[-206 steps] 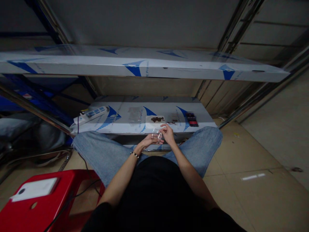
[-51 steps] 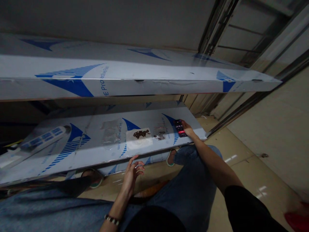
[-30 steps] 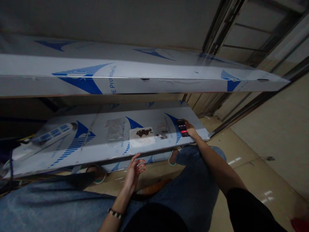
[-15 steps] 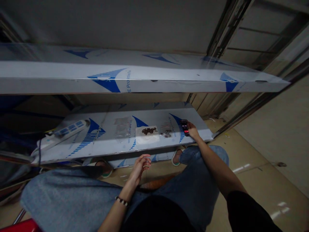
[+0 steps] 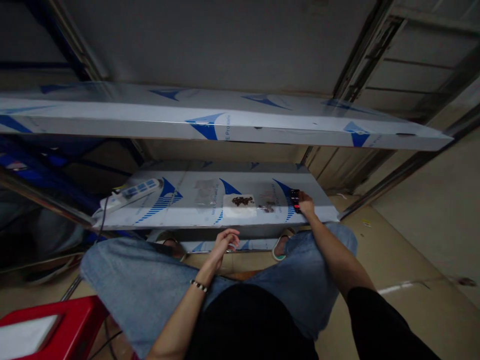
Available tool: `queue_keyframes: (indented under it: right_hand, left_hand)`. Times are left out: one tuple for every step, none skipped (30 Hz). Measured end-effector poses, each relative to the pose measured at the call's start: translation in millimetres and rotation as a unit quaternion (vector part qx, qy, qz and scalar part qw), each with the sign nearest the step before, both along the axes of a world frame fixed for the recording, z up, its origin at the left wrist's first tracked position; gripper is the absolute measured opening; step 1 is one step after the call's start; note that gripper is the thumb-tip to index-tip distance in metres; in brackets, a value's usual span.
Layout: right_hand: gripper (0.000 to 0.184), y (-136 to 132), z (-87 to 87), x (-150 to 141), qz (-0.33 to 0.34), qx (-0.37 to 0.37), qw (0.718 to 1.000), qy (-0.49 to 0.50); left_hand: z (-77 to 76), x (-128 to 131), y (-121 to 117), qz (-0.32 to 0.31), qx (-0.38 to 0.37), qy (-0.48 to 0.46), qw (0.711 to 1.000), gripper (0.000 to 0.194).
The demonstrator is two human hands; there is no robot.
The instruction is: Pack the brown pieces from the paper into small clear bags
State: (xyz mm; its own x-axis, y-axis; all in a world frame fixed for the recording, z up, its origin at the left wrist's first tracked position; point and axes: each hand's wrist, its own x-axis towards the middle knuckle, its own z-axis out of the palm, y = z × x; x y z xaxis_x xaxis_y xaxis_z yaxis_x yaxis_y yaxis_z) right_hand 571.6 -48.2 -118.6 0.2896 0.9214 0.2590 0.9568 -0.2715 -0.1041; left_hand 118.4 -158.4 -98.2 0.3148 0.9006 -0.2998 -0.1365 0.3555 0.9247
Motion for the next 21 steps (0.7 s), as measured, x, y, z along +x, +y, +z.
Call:
queue_keyframes:
  right_hand:
    - [0.04,0,0.6,-3,-0.014,0.008,1.0,0.018]
    - [0.041,1,1.6,-7,-0.032,0.023,0.999,0.037]
    - [0.042,1,3.0,-13,-0.05,0.046,0.996,0.052]
    - [0.042,2,4.9,-21,-0.062,0.076,0.993,0.062]
    - [0.042,2,6.9,-31,-0.065,0.108,0.989,0.071]
    - [0.041,2,8.9,-43,-0.054,0.136,0.986,0.076]
    - [0.042,2,10.4,-57,-0.029,0.153,0.985,0.079]
    - [0.043,0,11.2,-73,0.005,0.158,0.984,0.083]
    - [0.044,-2,11.1,-90,0.04,0.152,0.984,0.089]
    - [0.044,-6,9.9,-109,0.076,0.139,0.982,0.101]
    - [0.043,-10,7.8,-128,0.101,0.126,0.98,0.115]
    - [0.042,-15,5.1,-147,0.124,0.115,0.977,0.128]
    - [0.042,-20,2.1,-166,0.158,0.105,0.972,0.139]
    - [0.043,-24,-0.7,-183,0.193,0.098,0.964,0.152]
    - [0.043,-28,-3.2,-198,0.225,0.093,0.955,0.166]
    - [0.044,-31,-5.2,-211,0.254,0.09,0.946,0.182]
    - [0.046,-33,-6.5,-221,0.272,0.093,0.937,0.198]
    - [0.047,-35,-7.3,-229,0.282,0.096,0.931,0.212]
    - [0.047,-36,-7.8,-236,0.286,0.102,0.926,0.224]
    - [0.048,-37,-8.1,-240,0.286,0.108,0.923,0.234]
    - [0.049,-38,-8.4,-243,0.287,0.113,0.92,0.242]
  left_hand:
    - [0.1,-1,1,0.001,0.003,0.002,1.0,0.029]
    - [0.3,-2,2,0.002,0.007,0.002,1.0,0.029]
    - [0.6,-3,2,0.004,0.013,0.002,1.0,0.029]
    - [0.8,-3,4,0.005,0.02,0.002,1.0,0.029]
    - [0.7,-3,5,0.006,0.028,0.004,1.0,0.029]
    - [0.3,-2,6,0.005,0.037,0.008,0.999,0.029]
    - [-0.6,-1,8,0.002,0.045,0.014,0.999,0.029]
    - [-1.8,1,10,-0.004,0.052,0.024,0.998,0.028]
    - [-3.2,2,13,-0.015,0.06,0.037,0.997,0.027]
    - [-4.6,3,15,-0.027,0.071,0.057,0.995,0.026]
    - [-5.9,3,18,-0.038,0.088,0.086,0.992,0.023]
    - [-6.8,3,20,-0.04,0.115,0.125,0.985,0.021]
    - [-7.3,1,23,-0.031,0.15,0.172,0.973,0.018]
    - [-7.4,-1,27,-0.014,0.189,0.221,0.957,0.017]
    - [-7.0,-5,30,0.008,0.226,0.268,0.936,0.017]
    - [-6.3,-10,35,0.028,0.259,0.311,0.914,0.018]
    - [-5.5,-15,41,0.043,0.285,0.346,0.893,0.021]
    - [-4.6,-20,47,0.05,0.306,0.377,0.873,0.024]
    - [-3.8,-26,55,0.055,0.324,0.408,0.852,0.027]
    - [-3.3,-33,64,0.06,0.34,0.437,0.831,0.031]
    - [-3.3,-39,73,0.059,0.349,0.465,0.811,0.034]
